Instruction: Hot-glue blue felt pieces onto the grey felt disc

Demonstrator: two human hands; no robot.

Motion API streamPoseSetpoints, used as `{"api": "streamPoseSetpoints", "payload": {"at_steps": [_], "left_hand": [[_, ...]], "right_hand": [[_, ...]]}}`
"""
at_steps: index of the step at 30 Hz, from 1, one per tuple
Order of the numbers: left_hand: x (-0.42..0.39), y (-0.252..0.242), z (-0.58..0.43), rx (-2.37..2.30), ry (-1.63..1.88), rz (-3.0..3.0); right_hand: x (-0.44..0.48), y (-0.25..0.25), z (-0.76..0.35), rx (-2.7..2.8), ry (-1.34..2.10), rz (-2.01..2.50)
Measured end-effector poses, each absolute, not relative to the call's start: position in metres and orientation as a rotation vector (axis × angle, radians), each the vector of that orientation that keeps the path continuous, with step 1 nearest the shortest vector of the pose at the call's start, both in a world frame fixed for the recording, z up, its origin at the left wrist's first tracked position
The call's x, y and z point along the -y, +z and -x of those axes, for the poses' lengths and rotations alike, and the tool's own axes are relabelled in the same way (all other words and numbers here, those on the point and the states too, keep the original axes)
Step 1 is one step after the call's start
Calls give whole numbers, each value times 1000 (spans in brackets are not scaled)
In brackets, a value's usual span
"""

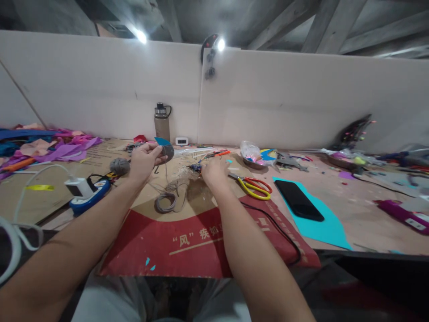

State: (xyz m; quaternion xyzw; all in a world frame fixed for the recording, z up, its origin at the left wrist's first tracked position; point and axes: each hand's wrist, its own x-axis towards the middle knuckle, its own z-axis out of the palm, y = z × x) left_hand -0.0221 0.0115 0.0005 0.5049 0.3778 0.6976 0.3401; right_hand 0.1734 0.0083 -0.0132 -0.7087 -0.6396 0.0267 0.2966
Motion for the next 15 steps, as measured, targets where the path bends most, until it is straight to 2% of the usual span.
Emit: {"api": "streamPoseSetpoints", "payload": {"at_steps": [2,5,9,12,15], "left_hand": [[-9,0,20,-1055,1823,-1414],[-1,2,15,-1209,1834,-1650],[8,5,11,-1337,1842,-1891],[6,5,11,-1219,1814,-1709],[3,2,9,-1053,1735,-1486]], "right_hand": [[-2,-10,-158,1610,274,1566],[5,-11,-127,1490,778,1094],[12,-11,-103,1316,1302,726],[14,-7,-110,1316,1348,711],[8,-3,-126,1312,1073,848]]}}
